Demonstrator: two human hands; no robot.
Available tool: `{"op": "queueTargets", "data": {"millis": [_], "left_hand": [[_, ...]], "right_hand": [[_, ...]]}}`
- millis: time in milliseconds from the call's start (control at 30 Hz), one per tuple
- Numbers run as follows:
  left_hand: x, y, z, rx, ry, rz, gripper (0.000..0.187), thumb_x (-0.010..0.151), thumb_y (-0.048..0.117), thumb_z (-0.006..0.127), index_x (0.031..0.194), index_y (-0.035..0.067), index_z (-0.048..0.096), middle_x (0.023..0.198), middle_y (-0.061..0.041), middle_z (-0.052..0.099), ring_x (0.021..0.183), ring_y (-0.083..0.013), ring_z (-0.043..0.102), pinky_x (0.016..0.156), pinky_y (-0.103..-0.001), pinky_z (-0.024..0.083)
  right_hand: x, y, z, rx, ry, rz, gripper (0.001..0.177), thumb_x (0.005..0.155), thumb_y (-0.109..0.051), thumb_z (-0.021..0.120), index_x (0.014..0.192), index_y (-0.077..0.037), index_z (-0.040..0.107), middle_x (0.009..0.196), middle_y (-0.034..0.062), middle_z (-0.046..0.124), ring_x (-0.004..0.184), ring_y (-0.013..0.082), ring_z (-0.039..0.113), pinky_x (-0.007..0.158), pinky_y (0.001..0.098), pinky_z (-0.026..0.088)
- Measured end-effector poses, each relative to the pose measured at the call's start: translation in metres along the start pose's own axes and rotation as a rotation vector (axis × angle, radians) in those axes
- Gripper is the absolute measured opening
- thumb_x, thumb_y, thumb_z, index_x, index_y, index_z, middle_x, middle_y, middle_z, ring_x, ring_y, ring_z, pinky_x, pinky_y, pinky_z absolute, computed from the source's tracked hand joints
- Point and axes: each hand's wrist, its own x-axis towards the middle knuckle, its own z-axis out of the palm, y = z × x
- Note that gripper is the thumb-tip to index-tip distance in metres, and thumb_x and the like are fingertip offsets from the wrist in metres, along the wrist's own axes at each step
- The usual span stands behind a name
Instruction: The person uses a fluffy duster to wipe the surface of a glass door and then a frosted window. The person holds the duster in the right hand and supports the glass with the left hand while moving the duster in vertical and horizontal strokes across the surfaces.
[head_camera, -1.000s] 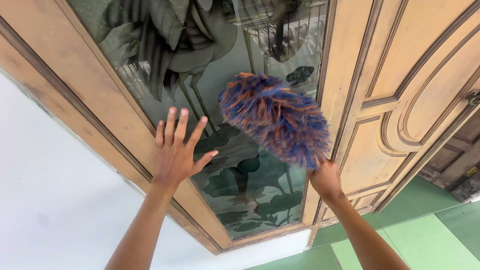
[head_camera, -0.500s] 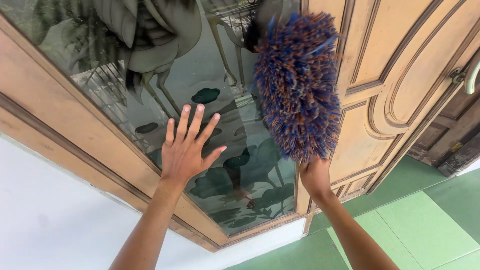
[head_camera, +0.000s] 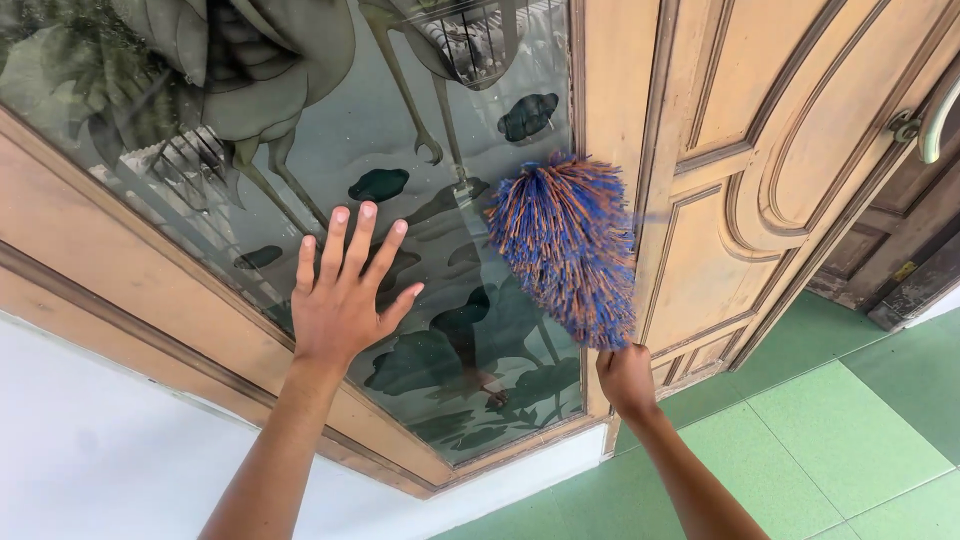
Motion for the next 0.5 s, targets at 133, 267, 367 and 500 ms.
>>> {"op": "queueTargets", "data": {"millis": [133, 267, 367, 500], "left_hand": [[0.002, 0.005, -0.006, -0.001, -0.017, -0.002, 0.075, 0.094, 0.078, 0.042, 0.158, 0.04, 0.051, 0.166, -0.003, 0.043, 0.156, -0.0297, 0.032, 0.127, -0.053, 0.008], [0.003, 0.017, -0.009, 0.007, -0.042, -0.013, 0.075, 0.095, 0.078, 0.045, 0.159, 0.039, 0.051, 0.168, -0.004, 0.042, 0.157, -0.0315, 0.029, 0.126, -0.054, 0.006], [0.007, 0.03, -0.013, -0.05, -0.041, 0.007, 0.073, 0.095, 0.075, 0.044, 0.158, 0.039, 0.05, 0.167, -0.004, 0.042, 0.156, -0.0307, 0.03, 0.125, -0.055, 0.008], [0.011, 0.037, -0.018, -0.122, -0.08, 0.043, 0.069, 0.1, 0.069, 0.042, 0.16, 0.036, 0.048, 0.169, -0.003, 0.038, 0.156, -0.0284, 0.029, 0.124, -0.053, 0.013]], "right_hand": [[0.011, -0.033, -0.031, 0.203, 0.041, 0.207, 0.037, 0.078, -0.006, 0.058, 0.042, -0.009, 0.052, 0.039, 0.0148, 0.045, 0.048, 0.0446, 0.059, 0.051, 0.0441, 0.046], [-0.006, -0.066, -0.034, 0.405, -0.028, 0.452, 0.039, 0.087, -0.01, 0.053, 0.049, -0.004, 0.058, 0.043, 0.0149, 0.052, 0.044, 0.0379, 0.058, 0.049, 0.042, 0.046], [-0.046, -0.062, 0.0, 0.422, -0.114, 0.549, 0.04, 0.088, -0.011, 0.051, 0.05, 0.0, 0.061, 0.044, 0.0177, 0.054, 0.047, 0.0398, 0.059, 0.05, 0.0416, 0.046], [-0.043, -0.055, 0.002, 0.515, -0.039, 0.516, 0.042, 0.086, -0.007, 0.046, 0.044, -0.002, 0.051, 0.039, 0.015, 0.045, 0.036, 0.0301, 0.049, 0.048, 0.0361, 0.038]]}}
